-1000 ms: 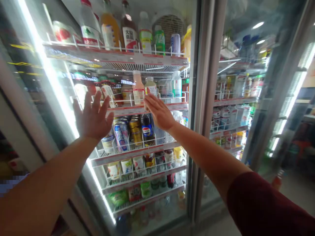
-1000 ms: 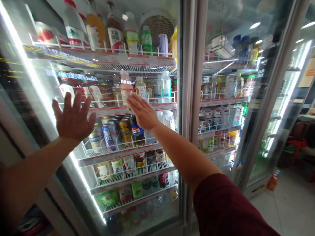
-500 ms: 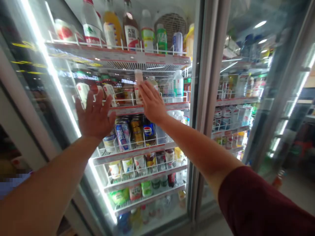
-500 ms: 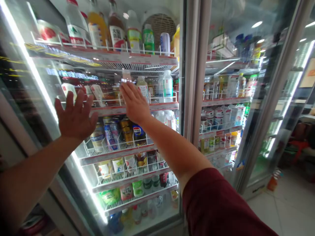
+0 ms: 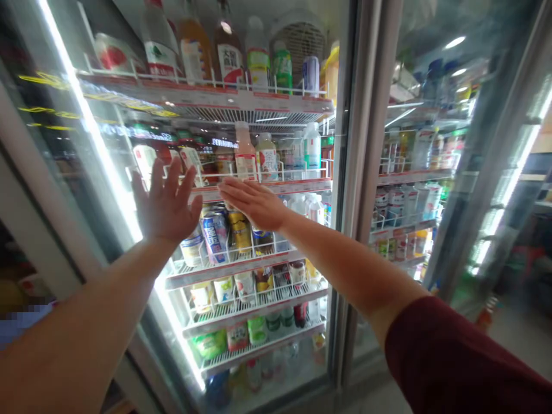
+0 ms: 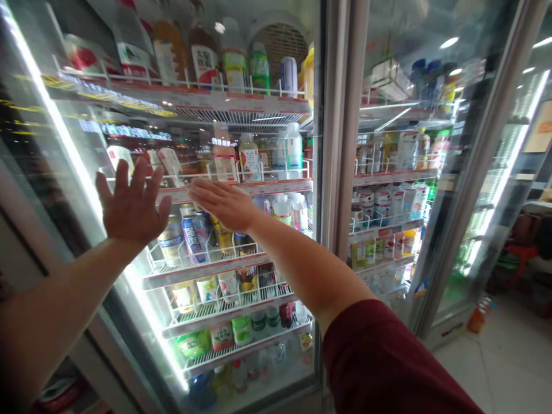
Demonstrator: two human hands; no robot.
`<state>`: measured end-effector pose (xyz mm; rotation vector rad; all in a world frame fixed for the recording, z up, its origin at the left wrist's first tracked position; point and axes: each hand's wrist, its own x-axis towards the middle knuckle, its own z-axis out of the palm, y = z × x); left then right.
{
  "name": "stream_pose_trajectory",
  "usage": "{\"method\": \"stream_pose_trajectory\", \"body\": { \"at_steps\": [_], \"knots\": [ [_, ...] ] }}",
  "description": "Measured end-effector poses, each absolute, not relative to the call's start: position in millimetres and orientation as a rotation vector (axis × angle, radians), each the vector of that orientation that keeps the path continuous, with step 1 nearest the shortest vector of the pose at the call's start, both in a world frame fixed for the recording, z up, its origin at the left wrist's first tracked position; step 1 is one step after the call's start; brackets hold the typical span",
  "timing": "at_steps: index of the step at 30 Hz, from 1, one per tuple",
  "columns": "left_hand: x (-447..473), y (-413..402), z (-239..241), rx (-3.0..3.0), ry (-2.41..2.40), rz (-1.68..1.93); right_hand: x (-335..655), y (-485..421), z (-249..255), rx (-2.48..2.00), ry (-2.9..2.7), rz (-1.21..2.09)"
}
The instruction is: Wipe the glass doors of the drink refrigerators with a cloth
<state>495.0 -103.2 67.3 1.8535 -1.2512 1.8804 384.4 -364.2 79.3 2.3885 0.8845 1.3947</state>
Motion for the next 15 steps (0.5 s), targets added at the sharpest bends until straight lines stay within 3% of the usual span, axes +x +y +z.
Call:
{"method": "stream_pose_trajectory", "body": {
  "at_steps": [4, 6, 11, 13, 15],
  "knots": [
    [496, -104, 67, 1.858, -1.240, 1.908, 386, -378, 82, 2.481, 0.540, 1.835],
    [496, -104, 67, 1.862, -1.250, 1.908, 385, -382, 75, 2.490, 0.506, 1.895],
    [496, -104, 67, 1.871, -1.224, 1.901, 377, -407, 57, 2.340, 1.097, 1.233],
    [496, -103, 67, 1.889, -1.218, 1.875, 377, -424, 69, 2.368, 1.003, 1.387],
    [497, -103, 66, 1.906, -1.220, 1.843, 376, -439, 82, 2.435, 0.737, 1.752]
  ]
}}
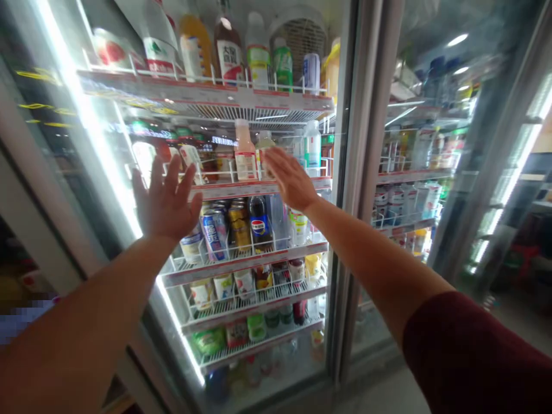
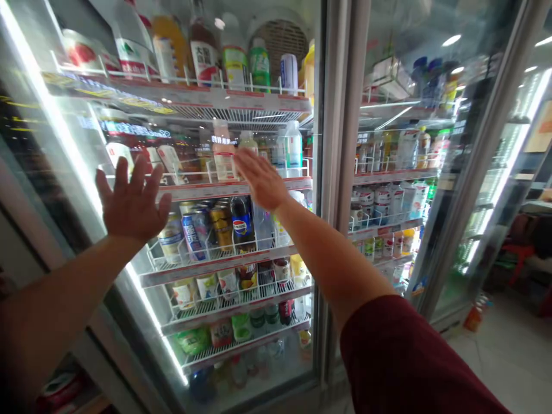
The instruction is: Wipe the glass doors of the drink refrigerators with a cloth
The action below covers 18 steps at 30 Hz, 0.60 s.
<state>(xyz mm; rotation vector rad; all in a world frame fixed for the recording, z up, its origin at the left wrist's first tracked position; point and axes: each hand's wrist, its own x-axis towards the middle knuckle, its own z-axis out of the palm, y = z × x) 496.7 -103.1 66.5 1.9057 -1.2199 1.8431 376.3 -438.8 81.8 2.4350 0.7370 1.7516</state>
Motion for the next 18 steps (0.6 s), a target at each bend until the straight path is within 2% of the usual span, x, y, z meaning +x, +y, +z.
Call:
{"method": "stream_pose_trajectory", "body": {
  "at_steps": [2, 3, 7, 8, 9, 13, 14, 18],
  "knots": [
    [496, -103, 67, 1.908, -1.211, 1.817, 373, -448, 85, 2.468, 0.510, 1.982],
    [496, -104, 67, 1.900, -1.206, 1.808, 370, -450, 83, 2.484, 0.488, 1.968],
    [494, -105, 67, 1.882, -1.197, 1.751, 353, -456, 64, 2.491, 0.885, 1.314],
    [494, -105, 68, 1.884, -1.193, 1.742, 349, -458, 63, 2.480, 0.918, 1.245],
    [494, -106, 68, 1.886, -1.191, 1.738, 347, -461, 63, 2.486, 0.883, 1.282],
    [495, -105, 67, 1.886, -1.186, 1.752, 346, -470, 61, 2.474, 0.413, 1.895],
    [494, -105, 67, 1.889, -1.186, 1.750, 346, -471, 56, 2.463, 0.388, 1.928],
    [492, -106, 67, 1.889, -1.177, 1.742, 344, -479, 44, 2.482, 0.718, 1.521]
  ]
}}
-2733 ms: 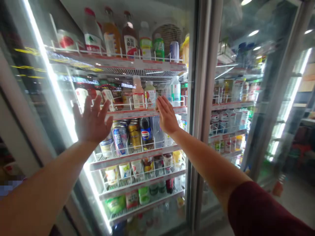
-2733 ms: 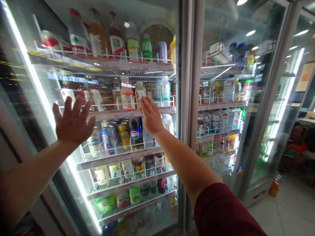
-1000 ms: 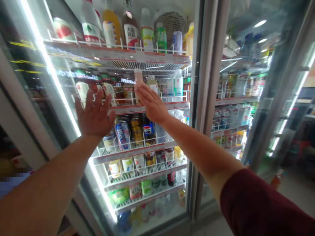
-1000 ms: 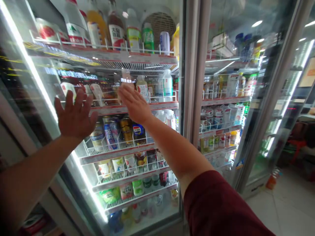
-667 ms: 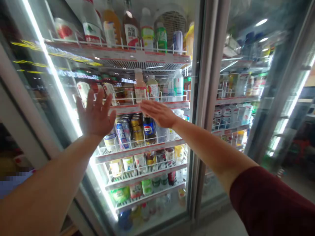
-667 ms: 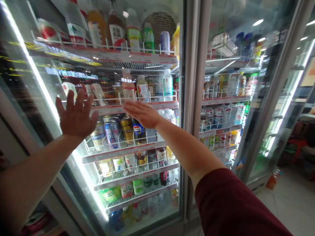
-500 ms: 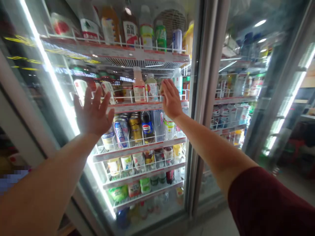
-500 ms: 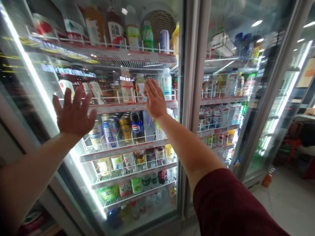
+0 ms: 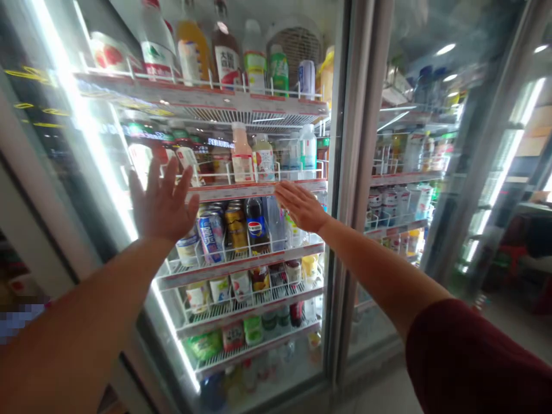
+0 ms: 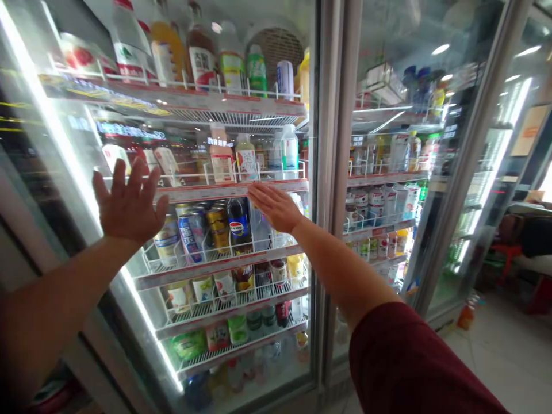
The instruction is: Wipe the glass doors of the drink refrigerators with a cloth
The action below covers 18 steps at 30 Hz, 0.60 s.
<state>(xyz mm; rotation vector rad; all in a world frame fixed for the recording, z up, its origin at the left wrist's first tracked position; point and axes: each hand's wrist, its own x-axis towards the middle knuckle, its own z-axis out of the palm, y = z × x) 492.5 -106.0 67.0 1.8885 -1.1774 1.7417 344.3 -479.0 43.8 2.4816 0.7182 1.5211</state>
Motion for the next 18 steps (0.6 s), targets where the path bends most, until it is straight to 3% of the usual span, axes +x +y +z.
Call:
{"method": "stream_pose_trajectory", "body": {
  "at_steps": [2, 6, 8, 12, 18],
  "knots": [
    [492, -106, 67, 1.878, -1.182, 1.752, 346, -485, 50, 2.490, 0.711, 1.557],
    [493, -107, 67, 1.878, -1.179, 1.742, 353, -487, 64, 2.448, 0.296, 2.153],
    [494, -107, 67, 1.873, -1.183, 1.745, 354, -481, 62, 2.462, 0.326, 2.109],
    [495, -105, 66, 1.876, -1.195, 1.778, 352, -469, 65, 2.493, 0.711, 1.576],
    [496, -105, 65, 1.872, -1.214, 1.836, 368, -438, 86, 2.486, 0.287, 2.075]
  ]
}}
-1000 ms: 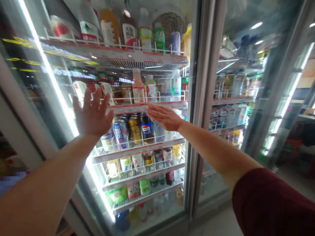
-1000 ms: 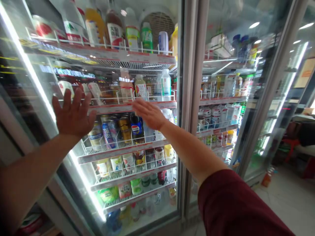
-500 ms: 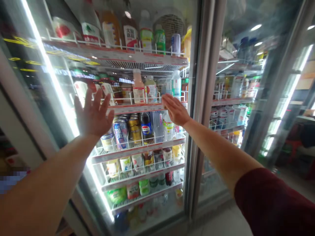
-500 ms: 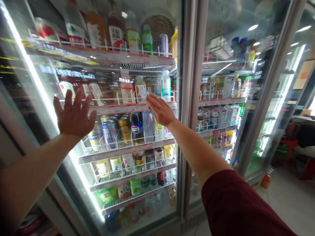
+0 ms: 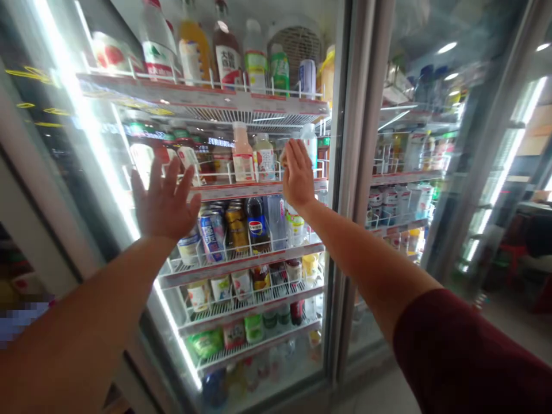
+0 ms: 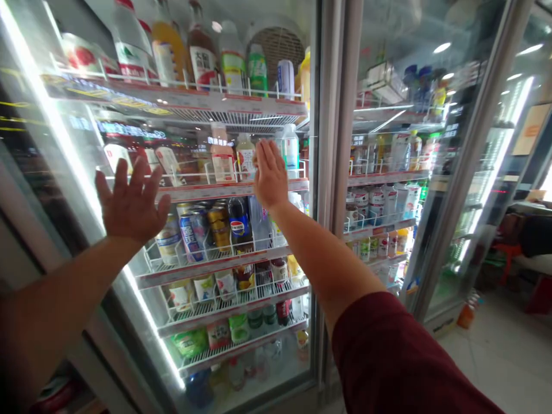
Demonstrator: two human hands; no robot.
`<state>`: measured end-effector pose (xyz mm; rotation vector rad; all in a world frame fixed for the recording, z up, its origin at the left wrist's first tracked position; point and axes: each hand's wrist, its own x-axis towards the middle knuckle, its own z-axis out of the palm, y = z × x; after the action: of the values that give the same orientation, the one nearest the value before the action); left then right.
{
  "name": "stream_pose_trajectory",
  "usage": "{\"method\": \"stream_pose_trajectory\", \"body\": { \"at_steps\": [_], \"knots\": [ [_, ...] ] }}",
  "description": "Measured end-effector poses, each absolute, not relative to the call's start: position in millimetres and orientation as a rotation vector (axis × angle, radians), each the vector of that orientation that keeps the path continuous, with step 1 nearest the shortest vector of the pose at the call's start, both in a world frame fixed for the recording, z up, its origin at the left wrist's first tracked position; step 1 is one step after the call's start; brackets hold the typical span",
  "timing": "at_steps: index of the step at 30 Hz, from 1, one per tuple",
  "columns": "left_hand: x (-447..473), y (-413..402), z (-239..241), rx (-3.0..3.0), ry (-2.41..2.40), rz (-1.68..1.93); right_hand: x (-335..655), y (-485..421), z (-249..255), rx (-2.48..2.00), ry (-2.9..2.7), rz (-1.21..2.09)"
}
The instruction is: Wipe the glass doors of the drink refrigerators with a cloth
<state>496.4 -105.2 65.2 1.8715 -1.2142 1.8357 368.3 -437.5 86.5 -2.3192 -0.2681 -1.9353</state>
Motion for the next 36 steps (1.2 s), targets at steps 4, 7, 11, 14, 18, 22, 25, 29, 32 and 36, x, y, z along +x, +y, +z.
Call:
{"method": "stream_pose_trajectory", "body": {
  "at_steps": [4, 7, 11, 14, 18, 22, 25, 29, 32, 36],
  "knots": [
    [496, -106, 65, 1.852, -1.210, 1.864, 367, -412, 83, -2.744, -0.819, -1.631],
    [496, -106, 65, 1.858, -1.207, 1.858, 367, -403, 95, -2.780, -0.784, -1.608],
    [495, -105, 65, 1.877, -1.200, 1.817, 375, -389, 106, -2.526, -0.315, -1.836],
    [494, -106, 65, 1.894, -1.197, 1.769, 377, -376, 102, -2.762, -0.733, -1.666],
    [492, -106, 65, 1.884, -1.174, 1.711, 373, -368, 113, -2.854, -0.793, -1.618],
    [491, -107, 65, 1.888, -1.168, 1.710, 373, -358, 121, -2.671, -0.238, -1.824],
    [492, -106, 65, 1.884, -1.167, 1.727, 375, -350, 114, -2.907, -0.700, -1.653],
    [493, -105, 65, 1.897, -1.203, 1.761, 377, -347, 117, -2.915, -0.845, -1.569],
    [494, -105, 65, 1.901, -1.207, 1.783, 377, -344, 118, -2.693, -0.401, -1.760],
    [494, -106, 65, 1.881, -1.207, 1.757, 373, -342, 101, -2.905, -0.788, -1.617]
  ]
}}
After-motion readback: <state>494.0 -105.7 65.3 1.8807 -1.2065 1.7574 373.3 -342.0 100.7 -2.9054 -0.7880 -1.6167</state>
